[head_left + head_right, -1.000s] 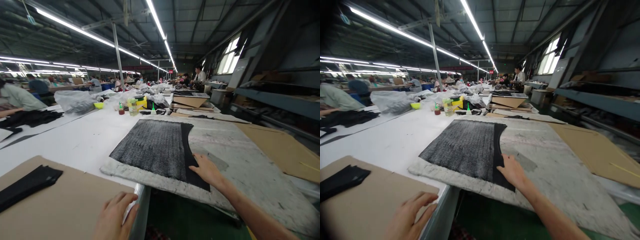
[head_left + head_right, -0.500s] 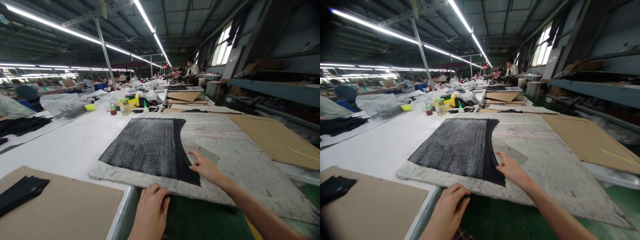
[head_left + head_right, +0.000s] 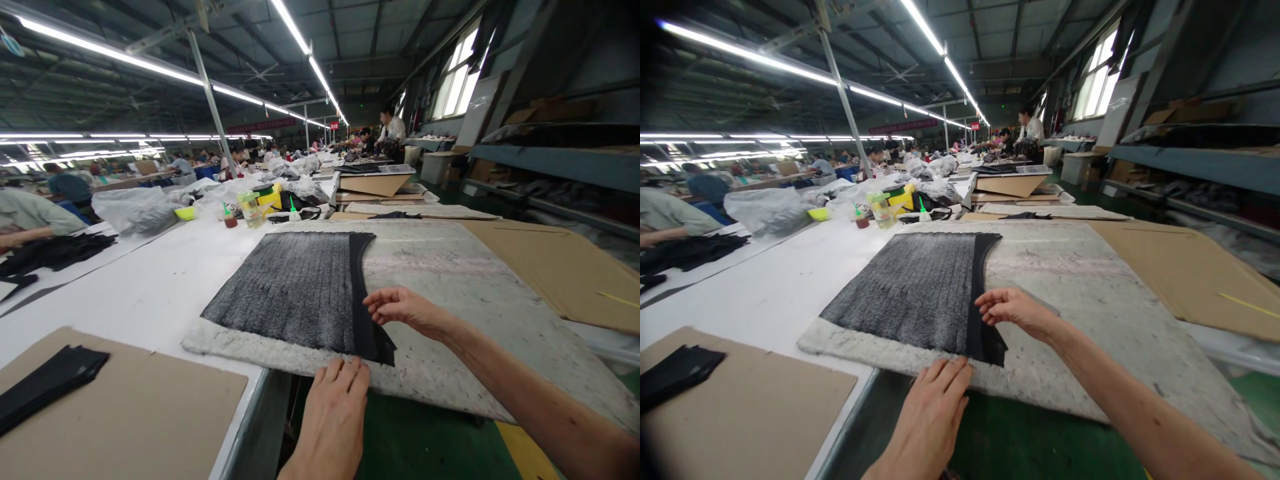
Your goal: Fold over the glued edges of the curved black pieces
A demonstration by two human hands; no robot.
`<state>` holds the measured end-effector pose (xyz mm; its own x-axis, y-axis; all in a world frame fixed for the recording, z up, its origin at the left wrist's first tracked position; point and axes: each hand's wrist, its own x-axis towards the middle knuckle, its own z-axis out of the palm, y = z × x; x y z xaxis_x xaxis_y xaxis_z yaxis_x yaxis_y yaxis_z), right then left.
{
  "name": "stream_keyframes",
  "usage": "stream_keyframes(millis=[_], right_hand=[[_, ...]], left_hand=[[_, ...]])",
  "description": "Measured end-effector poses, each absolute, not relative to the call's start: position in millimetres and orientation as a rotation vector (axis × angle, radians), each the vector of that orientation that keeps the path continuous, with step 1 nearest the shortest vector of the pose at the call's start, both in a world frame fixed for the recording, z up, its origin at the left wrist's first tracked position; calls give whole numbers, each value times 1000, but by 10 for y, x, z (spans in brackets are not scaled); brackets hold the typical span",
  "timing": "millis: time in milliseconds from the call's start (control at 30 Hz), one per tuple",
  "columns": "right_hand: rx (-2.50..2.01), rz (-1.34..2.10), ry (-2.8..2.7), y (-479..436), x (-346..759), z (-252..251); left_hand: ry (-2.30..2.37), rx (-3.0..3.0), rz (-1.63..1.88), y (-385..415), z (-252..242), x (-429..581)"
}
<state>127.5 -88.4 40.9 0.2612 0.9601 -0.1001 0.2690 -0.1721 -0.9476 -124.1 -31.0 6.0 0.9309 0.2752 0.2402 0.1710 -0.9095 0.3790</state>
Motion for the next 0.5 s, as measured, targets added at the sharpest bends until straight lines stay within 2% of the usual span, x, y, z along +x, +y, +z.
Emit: stream_keyframes(millis=[300, 500], right_hand=[[-1784, 632, -1679, -1011, 1254, 503], [-2057, 402, -1482, -1143, 1393, 290]], left_hand=[[312, 2808, 498, -515, -178, -1039], [374, 2782, 504, -524, -232, -1161]])
